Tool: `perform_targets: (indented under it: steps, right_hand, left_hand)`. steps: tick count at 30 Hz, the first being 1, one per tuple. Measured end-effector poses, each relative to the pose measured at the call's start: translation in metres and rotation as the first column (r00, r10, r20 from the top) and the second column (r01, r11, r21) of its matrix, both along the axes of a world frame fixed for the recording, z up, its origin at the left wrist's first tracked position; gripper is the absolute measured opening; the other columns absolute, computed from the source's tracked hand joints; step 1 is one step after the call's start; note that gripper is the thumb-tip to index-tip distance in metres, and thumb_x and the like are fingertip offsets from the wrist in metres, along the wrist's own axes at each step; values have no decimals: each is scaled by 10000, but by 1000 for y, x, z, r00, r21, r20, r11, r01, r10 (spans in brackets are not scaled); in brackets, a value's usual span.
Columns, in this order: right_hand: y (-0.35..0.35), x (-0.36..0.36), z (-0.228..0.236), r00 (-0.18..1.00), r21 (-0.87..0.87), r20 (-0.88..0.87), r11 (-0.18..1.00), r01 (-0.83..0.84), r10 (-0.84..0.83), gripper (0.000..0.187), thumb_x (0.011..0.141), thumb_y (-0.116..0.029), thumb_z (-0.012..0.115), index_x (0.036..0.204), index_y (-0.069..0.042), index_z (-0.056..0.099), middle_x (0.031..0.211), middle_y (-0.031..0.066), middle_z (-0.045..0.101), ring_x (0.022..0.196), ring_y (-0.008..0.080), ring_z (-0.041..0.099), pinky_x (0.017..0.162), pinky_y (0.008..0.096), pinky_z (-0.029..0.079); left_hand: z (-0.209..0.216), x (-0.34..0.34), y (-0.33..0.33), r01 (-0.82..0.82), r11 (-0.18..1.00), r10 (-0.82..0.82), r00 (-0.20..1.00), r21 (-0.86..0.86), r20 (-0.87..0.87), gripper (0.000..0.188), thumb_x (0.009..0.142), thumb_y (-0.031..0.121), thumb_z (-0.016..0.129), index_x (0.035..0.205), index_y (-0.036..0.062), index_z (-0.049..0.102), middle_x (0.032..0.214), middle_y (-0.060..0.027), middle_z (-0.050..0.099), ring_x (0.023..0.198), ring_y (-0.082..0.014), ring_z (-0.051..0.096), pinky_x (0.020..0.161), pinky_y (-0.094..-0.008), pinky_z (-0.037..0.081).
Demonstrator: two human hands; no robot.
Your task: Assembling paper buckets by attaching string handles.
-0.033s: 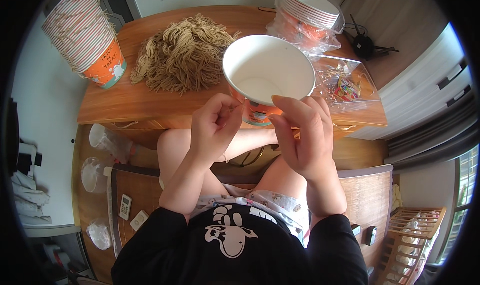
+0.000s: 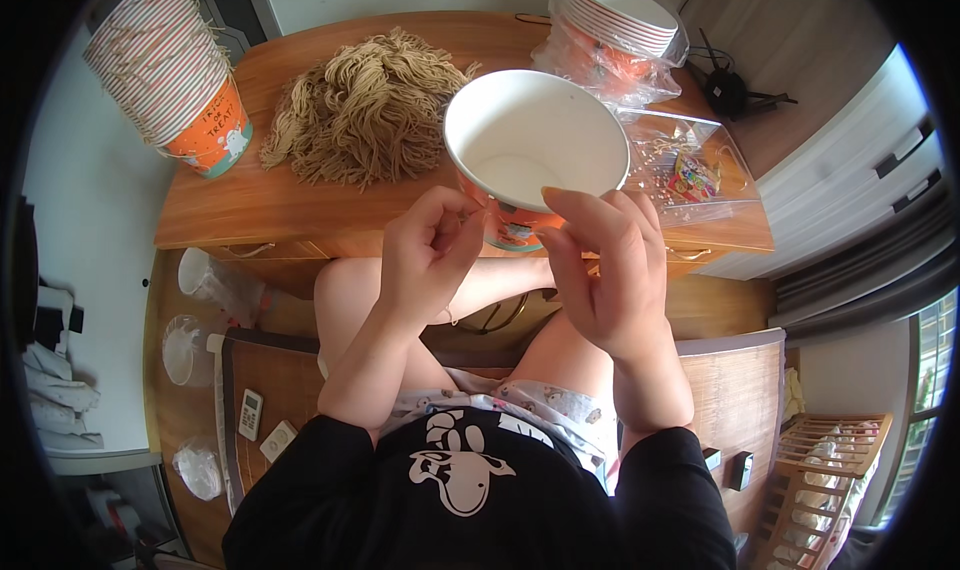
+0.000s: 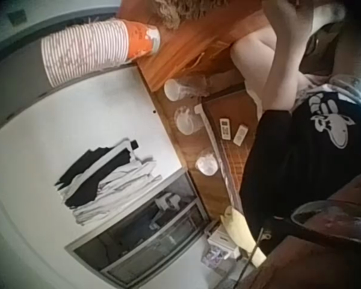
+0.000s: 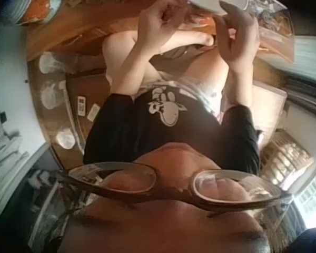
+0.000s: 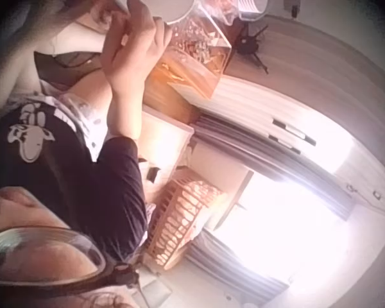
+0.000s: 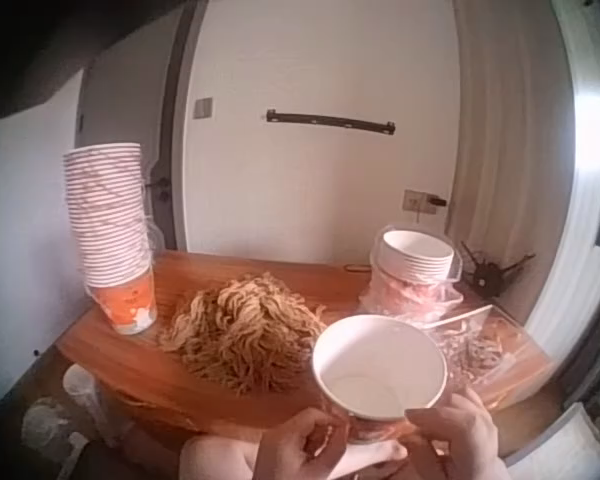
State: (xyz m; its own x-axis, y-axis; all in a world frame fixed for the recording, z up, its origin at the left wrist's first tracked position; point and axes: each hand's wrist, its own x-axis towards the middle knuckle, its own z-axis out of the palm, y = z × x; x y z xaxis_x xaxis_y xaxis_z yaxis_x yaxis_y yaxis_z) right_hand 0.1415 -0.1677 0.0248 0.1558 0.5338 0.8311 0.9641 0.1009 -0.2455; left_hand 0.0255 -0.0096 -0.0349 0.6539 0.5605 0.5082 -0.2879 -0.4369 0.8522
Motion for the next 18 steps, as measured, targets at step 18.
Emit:
perform_targets:
  steps: [18]
  right_hand:
    - [29, 11, 45, 999, -161, -51, 987, -1, -7, 371, 847, -18, 748, 1201, -80, 652, 785, 22, 611, 714, 204, 574, 709, 351, 465]
  left_hand:
    - [5, 0, 5, 43, 999, -43, 997, -6, -61, 172, 869, 107, 762, 967, 13, 656, 632, -62, 588, 520, -109, 508, 518, -287, 405]
